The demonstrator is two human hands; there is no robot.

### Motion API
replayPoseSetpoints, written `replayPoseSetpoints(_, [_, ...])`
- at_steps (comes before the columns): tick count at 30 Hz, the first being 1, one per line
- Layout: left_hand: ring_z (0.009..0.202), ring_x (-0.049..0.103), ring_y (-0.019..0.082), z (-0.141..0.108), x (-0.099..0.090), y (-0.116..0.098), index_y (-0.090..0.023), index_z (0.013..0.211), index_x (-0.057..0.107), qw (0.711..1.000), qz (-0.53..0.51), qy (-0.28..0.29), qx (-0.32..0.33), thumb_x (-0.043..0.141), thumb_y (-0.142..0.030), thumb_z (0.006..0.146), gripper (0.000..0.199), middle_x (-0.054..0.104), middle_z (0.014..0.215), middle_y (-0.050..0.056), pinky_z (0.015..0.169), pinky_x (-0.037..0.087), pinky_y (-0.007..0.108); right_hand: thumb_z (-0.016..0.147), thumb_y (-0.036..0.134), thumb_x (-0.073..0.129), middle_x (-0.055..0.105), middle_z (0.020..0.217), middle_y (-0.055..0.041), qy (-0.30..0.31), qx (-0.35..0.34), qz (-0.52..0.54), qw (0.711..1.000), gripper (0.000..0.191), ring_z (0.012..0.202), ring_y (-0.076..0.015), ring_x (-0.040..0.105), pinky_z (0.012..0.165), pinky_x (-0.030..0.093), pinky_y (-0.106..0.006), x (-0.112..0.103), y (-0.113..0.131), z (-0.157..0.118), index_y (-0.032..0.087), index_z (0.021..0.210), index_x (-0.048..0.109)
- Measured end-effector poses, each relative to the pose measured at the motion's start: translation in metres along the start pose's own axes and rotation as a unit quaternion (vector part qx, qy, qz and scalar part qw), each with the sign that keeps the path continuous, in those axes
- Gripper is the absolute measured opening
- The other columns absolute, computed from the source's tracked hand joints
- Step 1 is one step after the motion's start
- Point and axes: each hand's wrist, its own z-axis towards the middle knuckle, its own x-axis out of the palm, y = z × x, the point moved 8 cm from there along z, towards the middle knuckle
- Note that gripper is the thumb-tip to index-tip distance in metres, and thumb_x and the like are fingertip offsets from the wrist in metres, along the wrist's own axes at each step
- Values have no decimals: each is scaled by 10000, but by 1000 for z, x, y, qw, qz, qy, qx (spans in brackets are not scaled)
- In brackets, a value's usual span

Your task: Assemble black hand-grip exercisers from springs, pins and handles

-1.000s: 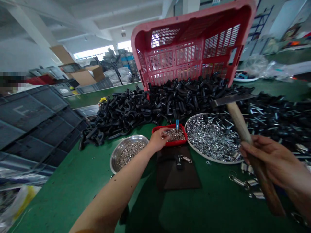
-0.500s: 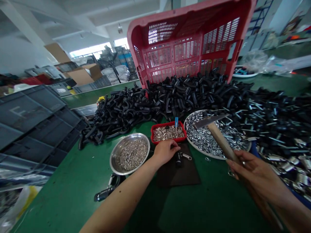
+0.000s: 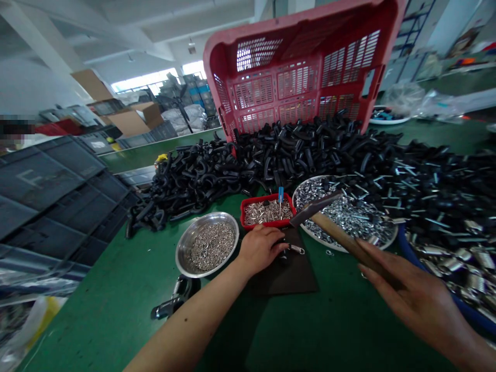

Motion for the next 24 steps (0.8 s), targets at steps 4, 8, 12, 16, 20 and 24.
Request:
replayPoseSetpoints(4, [1064, 466, 263, -13, 6, 8, -189, 1148, 520, 1000, -6, 27, 10, 588, -694, 545, 790, 559, 1156, 84, 962, 306, 393, 811, 199, 411, 627, 1080, -61, 27, -102, -129, 986, 524, 832, -227, 638, 619, 549, -332, 17, 25, -2, 297, 1325, 372])
replayPoseSetpoints(8, [1001, 485, 245, -18, 14, 13, -206, 1012, 570, 999, -11, -11, -51, 578, -673, 577, 638, 569, 1076, 62, 923, 337, 383, 789, 153, 382, 645, 1046, -36, 53, -118, -149, 980, 515, 754, -198, 649, 572, 542, -306, 23, 34, 6, 314, 1274, 444])
replayPoseSetpoints(12, [997, 467, 254, -19, 15, 11, -224, 994, 570, 997, -7, -30, -77, 608, -661, 542, 630, 553, 1078, 51, 923, 322, 396, 790, 185, 434, 624, 1094, -49, -25, -118, -136, 983, 537, 890, -228, 622, 672, 535, -330, 3, 42, 12, 315, 1309, 395])
replayPoseSetpoints(16, [978, 465, 257, -20, 11, 13, -228, 973, 570, 995, -8, -24, -96, 613, -658, 534, 616, 558, 1041, 53, 901, 333, 392, 774, 134, 383, 663, 984, -33, 46, -122, -132, 983, 528, 666, -178, 643, 510, 524, -282, 21, 39, 10, 328, 1259, 458])
replayPoseSetpoints(20, [991, 461, 268, -21, 11, 8, -227, 986, 556, 993, -1, -19, -113, 602, -655, 551, 612, 553, 1038, 61, 907, 327, 406, 811, 272, 415, 655, 1021, -28, 67, -61, -99, 991, 430, 777, -191, 642, 599, 529, -297, 22, 19, 17, 312, 1233, 487])
replayPoseSetpoints(24, [1028, 452, 298, -19, 16, 0, -197, 1037, 526, 990, 8, -35, -134, 572, -633, 601, 618, 527, 1086, 96, 901, 339, 440, 775, 421, 472, 678, 889, -73, 39, 49, -116, 991, 495, 689, -227, 638, 564, 502, -330, -5, -36, 40, 259, 1242, 492])
